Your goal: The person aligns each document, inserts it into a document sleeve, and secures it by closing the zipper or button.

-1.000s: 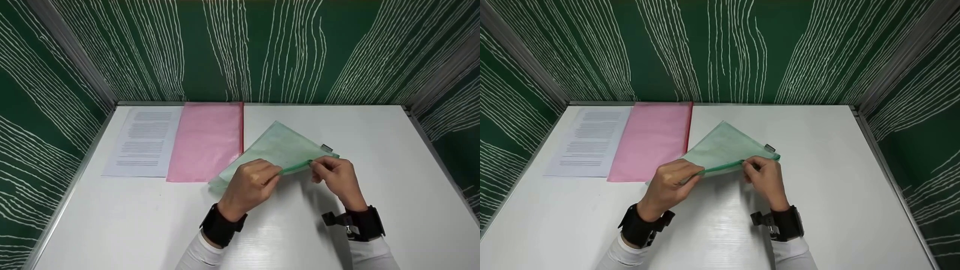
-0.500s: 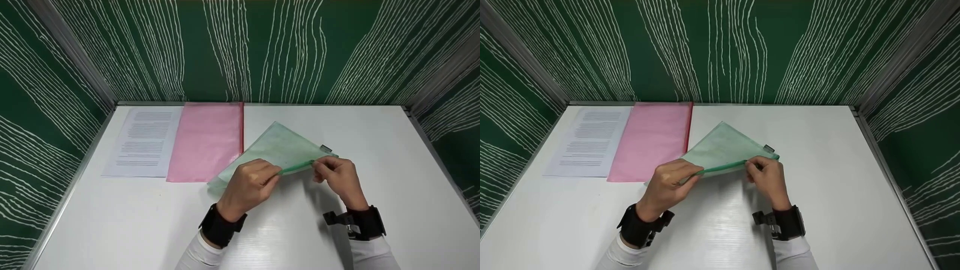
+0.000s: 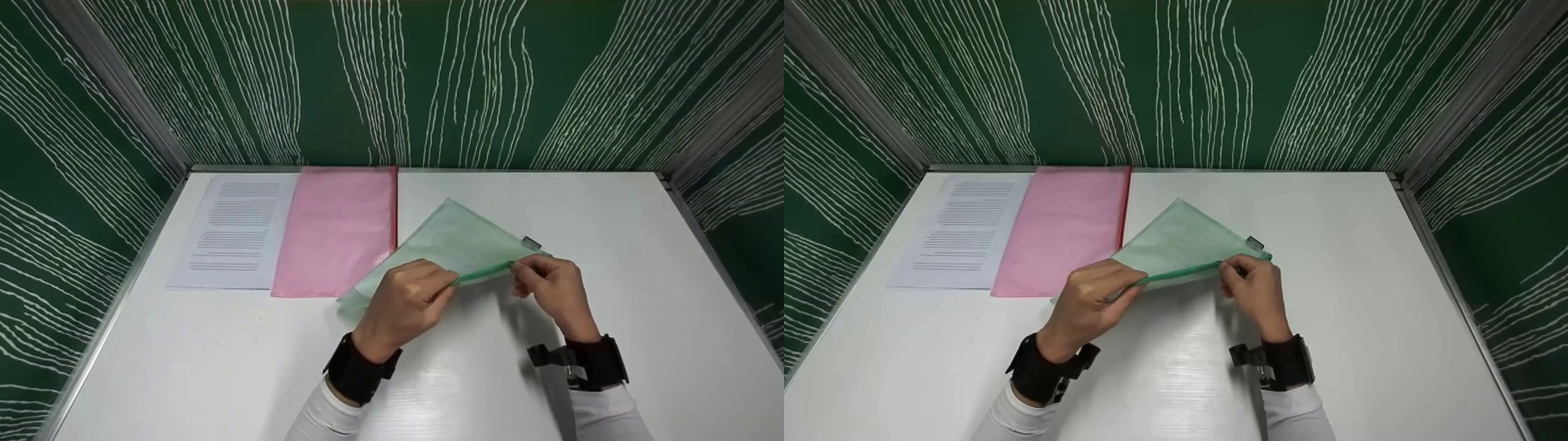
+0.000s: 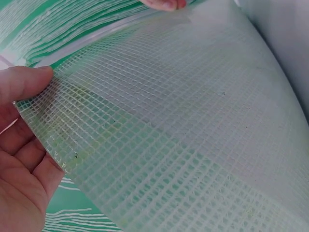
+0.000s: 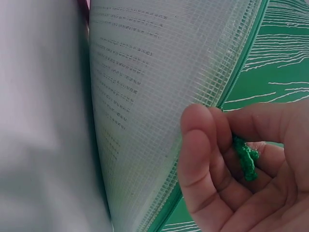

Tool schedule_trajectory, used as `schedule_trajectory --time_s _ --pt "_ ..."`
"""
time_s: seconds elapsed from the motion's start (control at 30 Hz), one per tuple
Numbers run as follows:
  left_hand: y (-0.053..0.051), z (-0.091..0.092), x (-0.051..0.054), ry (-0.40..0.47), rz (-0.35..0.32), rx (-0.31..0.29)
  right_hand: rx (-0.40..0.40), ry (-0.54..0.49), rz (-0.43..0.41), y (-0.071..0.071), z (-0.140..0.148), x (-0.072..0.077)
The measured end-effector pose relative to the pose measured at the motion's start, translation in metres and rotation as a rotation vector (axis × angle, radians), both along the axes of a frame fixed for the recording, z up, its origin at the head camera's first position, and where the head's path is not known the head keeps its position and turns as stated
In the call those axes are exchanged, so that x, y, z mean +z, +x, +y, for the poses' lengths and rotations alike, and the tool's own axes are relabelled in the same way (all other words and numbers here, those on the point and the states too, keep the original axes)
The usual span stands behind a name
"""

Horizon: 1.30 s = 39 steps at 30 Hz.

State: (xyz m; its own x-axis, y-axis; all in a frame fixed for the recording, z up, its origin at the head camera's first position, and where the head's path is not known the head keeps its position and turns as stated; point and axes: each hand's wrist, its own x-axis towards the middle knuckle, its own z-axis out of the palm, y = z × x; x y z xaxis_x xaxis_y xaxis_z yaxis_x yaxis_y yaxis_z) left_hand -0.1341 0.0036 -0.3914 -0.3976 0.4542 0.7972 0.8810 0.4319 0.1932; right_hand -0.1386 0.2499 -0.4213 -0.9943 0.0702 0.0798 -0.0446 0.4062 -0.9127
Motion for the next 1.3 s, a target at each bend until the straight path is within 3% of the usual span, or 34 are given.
schedule_trajectory --time_s 0.17,0.63,0.97,1.3 --pt "0.000 0.000 0.000 0.010 -0.007 -0.004 -0.001 -0.040 -0.010 -0.001 0.001 -0.002" --pt "0.000 -0.004 0.003 0.010 -0.023 -0.005 -0.022 -0.017 -0.009 -0.003 0.002 -0.003" --pt "-0.002 -0.005 0.004 0.018 -0.015 0.009 -0.028 0.025 -0.010 -0.015 0.015 -0.028" --pt "0.000 -0.005 0.005 0.009 -0.014 0.017 -0.032 0.037 0.009 -0.016 0.017 -0.032"
